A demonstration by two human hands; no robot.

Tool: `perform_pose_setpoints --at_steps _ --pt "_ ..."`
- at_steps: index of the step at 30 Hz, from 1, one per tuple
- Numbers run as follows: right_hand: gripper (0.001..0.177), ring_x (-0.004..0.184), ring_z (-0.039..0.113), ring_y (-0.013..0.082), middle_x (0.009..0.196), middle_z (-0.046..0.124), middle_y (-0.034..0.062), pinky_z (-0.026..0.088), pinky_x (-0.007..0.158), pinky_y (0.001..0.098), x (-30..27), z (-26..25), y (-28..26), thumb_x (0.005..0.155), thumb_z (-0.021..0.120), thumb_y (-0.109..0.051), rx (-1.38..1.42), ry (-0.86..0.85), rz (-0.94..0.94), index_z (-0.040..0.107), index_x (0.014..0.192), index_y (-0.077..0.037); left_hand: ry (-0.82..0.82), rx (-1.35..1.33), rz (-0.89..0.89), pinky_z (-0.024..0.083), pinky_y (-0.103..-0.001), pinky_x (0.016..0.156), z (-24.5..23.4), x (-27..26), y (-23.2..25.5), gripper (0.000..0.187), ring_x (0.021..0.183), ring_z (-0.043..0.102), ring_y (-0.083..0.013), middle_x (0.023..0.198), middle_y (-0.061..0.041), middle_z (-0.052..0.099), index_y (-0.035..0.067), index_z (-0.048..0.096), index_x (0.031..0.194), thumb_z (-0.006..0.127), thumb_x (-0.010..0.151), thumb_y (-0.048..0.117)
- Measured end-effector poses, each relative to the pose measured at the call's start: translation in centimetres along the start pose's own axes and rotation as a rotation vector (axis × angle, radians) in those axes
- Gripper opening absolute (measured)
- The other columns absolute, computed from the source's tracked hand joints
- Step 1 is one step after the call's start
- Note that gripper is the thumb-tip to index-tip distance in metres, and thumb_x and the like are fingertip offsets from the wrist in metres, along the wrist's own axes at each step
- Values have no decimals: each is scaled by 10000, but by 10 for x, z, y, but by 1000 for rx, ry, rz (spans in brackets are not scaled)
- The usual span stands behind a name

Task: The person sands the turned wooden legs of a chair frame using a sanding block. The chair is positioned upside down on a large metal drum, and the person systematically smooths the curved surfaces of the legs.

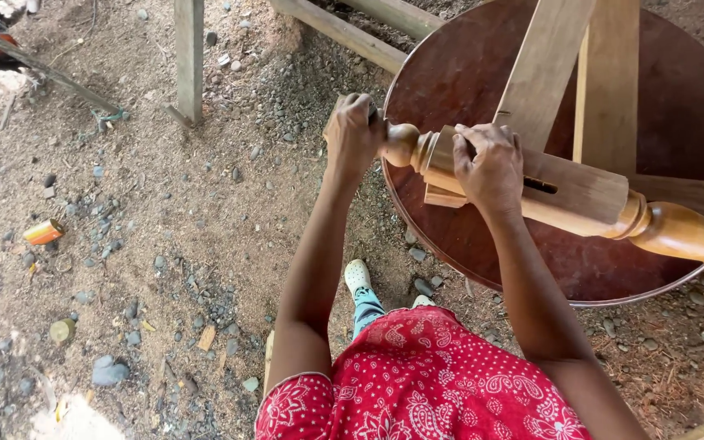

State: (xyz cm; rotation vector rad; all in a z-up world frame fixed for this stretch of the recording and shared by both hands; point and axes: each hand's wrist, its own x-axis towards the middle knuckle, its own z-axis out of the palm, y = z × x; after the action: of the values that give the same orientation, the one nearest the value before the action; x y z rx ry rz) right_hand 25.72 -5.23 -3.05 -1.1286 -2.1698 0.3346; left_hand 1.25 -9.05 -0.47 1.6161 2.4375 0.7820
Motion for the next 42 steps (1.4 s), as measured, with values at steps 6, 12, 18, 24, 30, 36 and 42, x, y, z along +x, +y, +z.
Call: perform_pose_setpoints --at_steps 6,12,18,24,30,36,42 --pt "234 1002 657 234 1110 748 107 471 1010 392 1 0 -2 1053 660 -237 11 -10 26 782 1166 -73 513 -10 436 480 -520 1141 34 -65 -26 157 1232 646 -357 1199 -212 702 -20 642 1075 628 1029 129" --pt "245 1031 657 232 1108 751 92 475 1025 382 0 -2 -5 1052 650 -234 5 28 -31 779 1180 -69 563 44 434 354 -539 1240 38 -70 -21 146 1352 561 -368 1309 -215 674 -12 599 1086 551 1071 125" --pt "253 994 650 215 1106 742 104 472 1004 378 -1 12 10 1073 644 -252 -5 -38 3 768 1192 -67 231 89 103 522 -504 948 13 -18 5 195 1042 653 -348 1053 -189 703 -16 663 1035 617 1039 174" --pt "245 1017 645 221 1121 742 100 455 1041 400 -1 2 1 1076 634 -254 6 -29 13 773 1177 -80 169 -65 100 608 -435 863 11 -22 -5 158 1005 702 -312 1127 -220 680 -42 637 999 626 1009 115" --pt "268 1024 639 222 1126 737 98 454 1028 385 -2 6 4 1069 639 -277 -16 -22 5 770 1194 -80 540 40 502 356 -564 1240 45 -76 -35 86 1392 528 -408 1346 -253 644 -13 581 1051 571 1064 72" --pt "253 1005 643 211 1116 742 75 463 1013 382 -1 4 1 1062 639 -265 -21 -25 -2 771 1186 -88 595 -58 400 346 -589 1266 45 -65 -26 80 1373 566 -307 1306 -133 662 14 614 1080 612 1053 89" --pt "247 1026 644 219 1118 734 75 473 1011 379 -1 -3 -4 1068 639 -246 -32 4 -28 774 1199 -86 704 -127 514 322 -598 1320 82 -77 -56 52 1503 480 -323 1454 -131 611 43 548 1085 588 1116 56"
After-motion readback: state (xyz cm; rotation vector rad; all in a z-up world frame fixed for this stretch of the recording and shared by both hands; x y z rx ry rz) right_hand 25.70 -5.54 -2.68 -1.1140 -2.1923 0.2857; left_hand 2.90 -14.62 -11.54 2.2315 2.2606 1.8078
